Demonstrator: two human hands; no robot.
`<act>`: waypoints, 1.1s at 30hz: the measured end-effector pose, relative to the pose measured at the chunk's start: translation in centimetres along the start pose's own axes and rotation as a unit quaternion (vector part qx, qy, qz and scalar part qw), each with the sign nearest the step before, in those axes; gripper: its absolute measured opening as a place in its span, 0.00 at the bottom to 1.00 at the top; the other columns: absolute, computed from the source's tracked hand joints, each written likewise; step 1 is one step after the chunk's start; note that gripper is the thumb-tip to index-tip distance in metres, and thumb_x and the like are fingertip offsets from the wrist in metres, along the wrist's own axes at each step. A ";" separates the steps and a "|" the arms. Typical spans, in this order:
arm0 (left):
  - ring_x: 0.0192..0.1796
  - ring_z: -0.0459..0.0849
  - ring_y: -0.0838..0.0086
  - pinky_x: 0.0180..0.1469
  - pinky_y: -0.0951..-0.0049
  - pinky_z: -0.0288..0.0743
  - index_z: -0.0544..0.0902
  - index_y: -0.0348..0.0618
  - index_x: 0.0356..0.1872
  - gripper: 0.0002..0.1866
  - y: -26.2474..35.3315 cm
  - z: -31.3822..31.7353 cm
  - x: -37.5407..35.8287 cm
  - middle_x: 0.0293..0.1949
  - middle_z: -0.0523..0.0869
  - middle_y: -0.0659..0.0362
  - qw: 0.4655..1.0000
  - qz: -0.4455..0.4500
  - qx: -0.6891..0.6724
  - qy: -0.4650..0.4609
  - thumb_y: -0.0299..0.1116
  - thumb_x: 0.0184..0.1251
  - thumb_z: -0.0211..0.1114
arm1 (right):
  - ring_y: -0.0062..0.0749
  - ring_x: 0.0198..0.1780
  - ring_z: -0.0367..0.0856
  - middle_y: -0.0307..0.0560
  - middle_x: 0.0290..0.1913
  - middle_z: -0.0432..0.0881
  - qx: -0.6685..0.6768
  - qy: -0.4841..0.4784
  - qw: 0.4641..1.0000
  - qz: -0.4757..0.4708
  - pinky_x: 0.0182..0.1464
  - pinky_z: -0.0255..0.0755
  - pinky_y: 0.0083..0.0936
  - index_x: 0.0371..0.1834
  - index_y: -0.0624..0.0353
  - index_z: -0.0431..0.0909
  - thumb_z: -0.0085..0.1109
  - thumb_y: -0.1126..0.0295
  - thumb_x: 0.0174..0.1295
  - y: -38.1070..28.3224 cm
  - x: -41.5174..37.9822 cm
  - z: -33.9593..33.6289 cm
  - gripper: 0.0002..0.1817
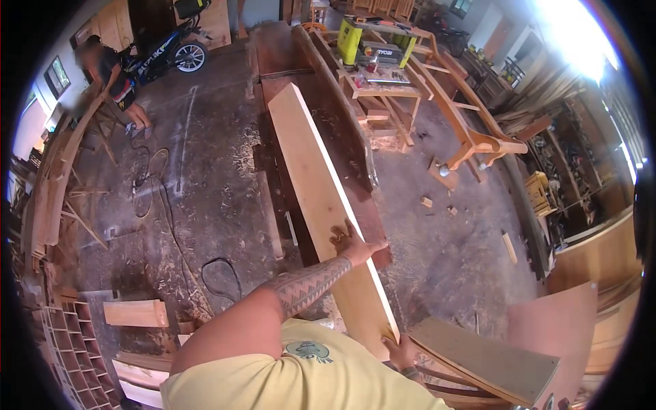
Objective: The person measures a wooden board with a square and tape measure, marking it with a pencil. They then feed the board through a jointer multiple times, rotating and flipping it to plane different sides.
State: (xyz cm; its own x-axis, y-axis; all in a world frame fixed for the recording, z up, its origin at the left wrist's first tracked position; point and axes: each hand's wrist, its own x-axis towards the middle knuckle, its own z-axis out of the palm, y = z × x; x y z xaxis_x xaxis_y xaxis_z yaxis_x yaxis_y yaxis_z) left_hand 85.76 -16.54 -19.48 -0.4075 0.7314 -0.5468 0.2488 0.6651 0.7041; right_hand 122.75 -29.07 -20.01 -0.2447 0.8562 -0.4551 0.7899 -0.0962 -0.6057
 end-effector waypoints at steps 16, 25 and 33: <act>0.86 0.56 0.30 0.88 0.47 0.54 0.28 0.31 0.87 0.71 -3.8 -7.0 9.5 0.87 0.49 0.27 0.968 0.076 -0.126 0.203 0.49 0.67 0.80 | 0.67 0.52 0.81 0.63 0.46 0.82 -0.177 0.018 0.953 -0.245 0.58 0.76 0.54 0.56 0.64 0.73 0.80 0.60 0.53 -7.0 5.5 4.3 0.33; 0.87 0.52 0.28 0.88 0.43 0.52 0.24 0.39 0.87 0.71 -3.8 -10.3 15.5 0.84 0.48 0.20 0.964 0.104 -0.150 0.192 0.45 0.69 0.79 | 0.74 0.58 0.86 0.77 0.57 0.85 -0.166 -0.109 0.974 -0.111 0.61 0.81 0.57 0.80 0.66 0.58 0.78 0.60 0.53 -15.3 8.9 5.4 0.53; 0.88 0.49 0.29 0.89 0.44 0.48 0.23 0.37 0.87 0.70 -1.6 -14.9 18.2 0.84 0.46 0.18 0.967 0.095 -0.156 0.177 0.46 0.71 0.77 | 0.77 0.53 0.87 0.76 0.50 0.88 -0.163 -0.113 0.974 -0.106 0.58 0.81 0.59 0.78 0.65 0.57 0.77 0.61 0.51 -19.4 12.9 6.1 0.53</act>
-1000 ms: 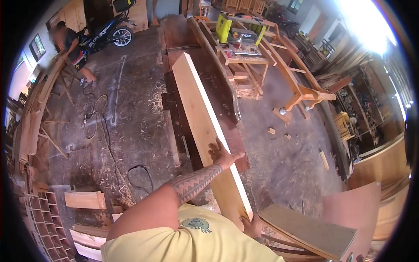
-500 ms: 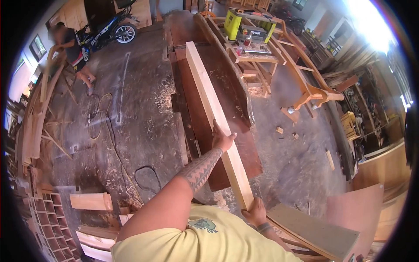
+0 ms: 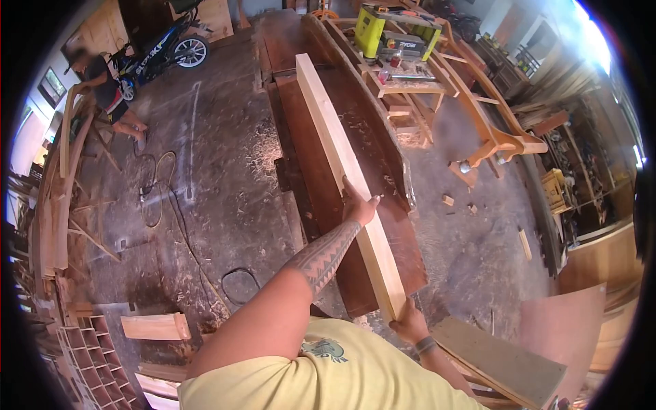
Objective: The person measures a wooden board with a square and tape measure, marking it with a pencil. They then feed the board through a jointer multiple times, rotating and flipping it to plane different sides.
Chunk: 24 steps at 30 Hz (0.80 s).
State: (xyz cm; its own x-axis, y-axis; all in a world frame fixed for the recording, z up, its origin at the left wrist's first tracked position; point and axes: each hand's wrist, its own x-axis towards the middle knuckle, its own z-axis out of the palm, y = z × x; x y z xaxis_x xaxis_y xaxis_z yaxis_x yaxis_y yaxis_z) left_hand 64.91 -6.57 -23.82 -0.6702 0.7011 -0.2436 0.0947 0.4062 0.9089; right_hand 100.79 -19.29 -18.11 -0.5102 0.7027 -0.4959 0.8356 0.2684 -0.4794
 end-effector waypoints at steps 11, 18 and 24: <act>0.88 0.53 0.35 0.88 0.47 0.55 0.27 0.34 0.87 0.69 0.1 -1.5 5.6 0.86 0.49 0.27 1.000 -0.009 0.025 0.012 0.48 0.70 0.78 | 0.76 0.54 0.87 0.75 0.51 0.88 -0.009 0.021 1.000 -0.011 0.56 0.82 0.61 0.76 0.61 0.59 0.77 0.63 0.53 -3.0 4.3 -0.3 0.48; 0.86 0.49 0.22 0.88 0.44 0.53 0.20 0.38 0.86 0.71 0.2 -2.4 9.1 0.83 0.45 0.16 1.000 -0.003 0.008 -0.008 0.47 0.72 0.76 | 0.75 0.55 0.87 0.74 0.52 0.88 -0.021 0.036 0.999 -0.011 0.56 0.82 0.60 0.75 0.62 0.61 0.78 0.63 0.53 -5.3 7.0 -0.9 0.47; 0.86 0.52 0.23 0.88 0.45 0.55 0.20 0.37 0.86 0.70 0.3 -2.4 9.3 0.84 0.45 0.16 1.000 0.002 0.013 -0.005 0.48 0.73 0.75 | 0.76 0.54 0.87 0.74 0.52 0.88 -0.013 0.052 0.999 -0.001 0.54 0.83 0.60 0.77 0.62 0.62 0.78 0.63 0.53 -5.3 7.3 -0.9 0.48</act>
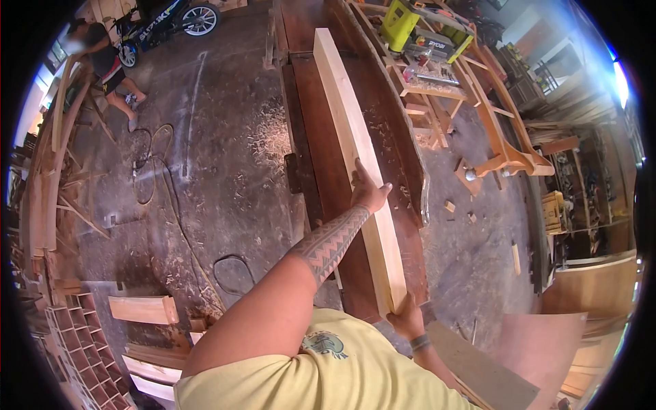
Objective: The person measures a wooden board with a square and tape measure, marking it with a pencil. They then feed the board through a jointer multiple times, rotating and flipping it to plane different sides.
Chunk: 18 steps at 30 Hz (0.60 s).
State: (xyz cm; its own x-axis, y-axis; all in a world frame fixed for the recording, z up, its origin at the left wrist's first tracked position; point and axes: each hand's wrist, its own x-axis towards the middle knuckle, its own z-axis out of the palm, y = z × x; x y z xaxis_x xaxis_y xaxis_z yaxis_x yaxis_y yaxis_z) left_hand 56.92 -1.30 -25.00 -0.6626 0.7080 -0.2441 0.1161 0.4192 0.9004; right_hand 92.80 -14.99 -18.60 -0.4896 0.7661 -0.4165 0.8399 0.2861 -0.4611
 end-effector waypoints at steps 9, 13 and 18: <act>0.89 0.49 0.32 0.88 0.45 0.52 0.23 0.35 0.87 0.69 0.6 -0.7 1.9 0.86 0.47 0.23 1.000 -0.009 -0.001 -0.010 0.50 0.73 0.76 | 0.77 0.52 0.87 0.74 0.50 0.88 -0.004 0.010 1.000 -0.006 0.52 0.82 0.60 0.75 0.60 0.64 0.77 0.64 0.53 -1.6 1.4 -0.5 0.46; 0.89 0.50 0.32 0.88 0.44 0.52 0.23 0.36 0.87 0.69 0.9 -1.2 2.8 0.86 0.47 0.23 1.000 -0.015 -0.002 -0.010 0.49 0.73 0.76 | 0.77 0.52 0.87 0.75 0.50 0.88 -0.007 0.011 1.000 -0.017 0.52 0.82 0.61 0.73 0.60 0.64 0.78 0.64 0.52 -2.1 2.4 -0.7 0.45; 0.88 0.50 0.31 0.88 0.44 0.52 0.23 0.36 0.87 0.69 1.4 -1.9 3.9 0.86 0.47 0.22 1.000 -0.018 -0.001 -0.010 0.49 0.73 0.76 | 0.77 0.51 0.87 0.75 0.49 0.88 -0.008 0.016 0.999 -0.038 0.51 0.82 0.62 0.72 0.60 0.64 0.78 0.63 0.52 -2.2 3.7 -0.4 0.44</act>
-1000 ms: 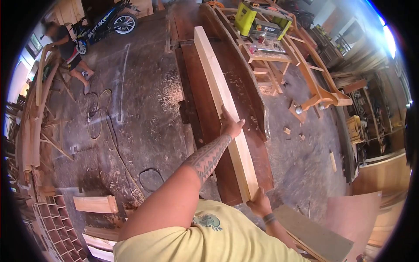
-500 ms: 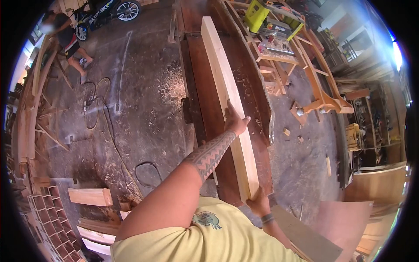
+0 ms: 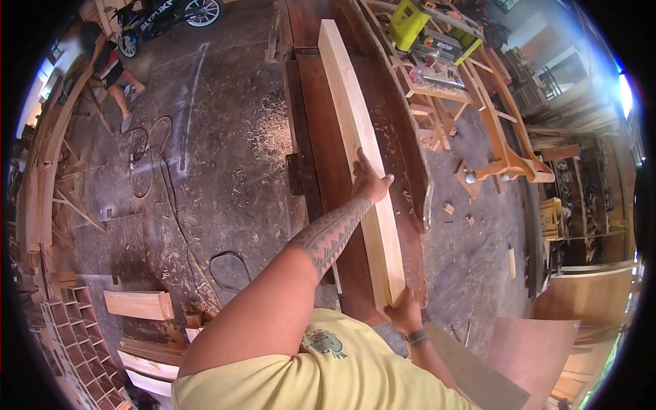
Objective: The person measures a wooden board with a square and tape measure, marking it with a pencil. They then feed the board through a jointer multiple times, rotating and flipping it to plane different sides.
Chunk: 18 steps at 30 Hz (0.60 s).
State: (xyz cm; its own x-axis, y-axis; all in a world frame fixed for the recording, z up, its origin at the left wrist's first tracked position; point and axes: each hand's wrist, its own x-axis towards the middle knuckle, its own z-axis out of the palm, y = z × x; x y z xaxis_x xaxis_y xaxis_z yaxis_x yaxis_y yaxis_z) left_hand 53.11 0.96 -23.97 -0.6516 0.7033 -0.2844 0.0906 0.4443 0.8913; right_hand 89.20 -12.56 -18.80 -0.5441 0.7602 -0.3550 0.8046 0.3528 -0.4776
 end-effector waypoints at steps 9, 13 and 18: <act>0.86 0.55 0.25 0.86 0.45 0.60 0.21 0.40 0.86 0.69 0.1 -0.5 2.7 0.84 0.45 0.17 1.000 0.014 0.016 0.013 0.47 0.74 0.75 | 0.78 0.47 0.88 0.75 0.44 0.89 -0.030 -0.007 0.999 0.017 0.49 0.83 0.62 0.77 0.59 0.60 0.77 0.60 0.54 -0.7 2.5 -0.2 0.49; 0.85 0.57 0.25 0.86 0.46 0.60 0.20 0.39 0.86 0.69 0.7 -1.2 3.8 0.84 0.45 0.17 1.000 0.010 0.008 0.008 0.47 0.74 0.75 | 0.78 0.46 0.88 0.76 0.44 0.89 -0.037 -0.017 0.999 0.024 0.48 0.83 0.62 0.78 0.59 0.59 0.77 0.58 0.53 -1.1 3.9 -0.3 0.50; 0.85 0.58 0.25 0.86 0.47 0.61 0.20 0.39 0.86 0.69 0.9 -1.8 5.6 0.84 0.45 0.16 1.000 0.001 0.018 0.007 0.48 0.74 0.74 | 0.77 0.46 0.88 0.76 0.44 0.89 -0.042 -0.019 0.998 0.042 0.47 0.83 0.62 0.78 0.61 0.59 0.78 0.57 0.54 -2.4 5.5 -0.5 0.51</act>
State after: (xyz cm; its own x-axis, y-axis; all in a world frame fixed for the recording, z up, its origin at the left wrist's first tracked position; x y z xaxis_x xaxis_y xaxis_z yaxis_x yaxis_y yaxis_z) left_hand 48.21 4.34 -24.13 -0.6619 0.6961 -0.2782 0.1189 0.4639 0.8779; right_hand 84.41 -8.94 -19.16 -0.4821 0.7681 -0.4215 0.8636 0.3353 -0.3766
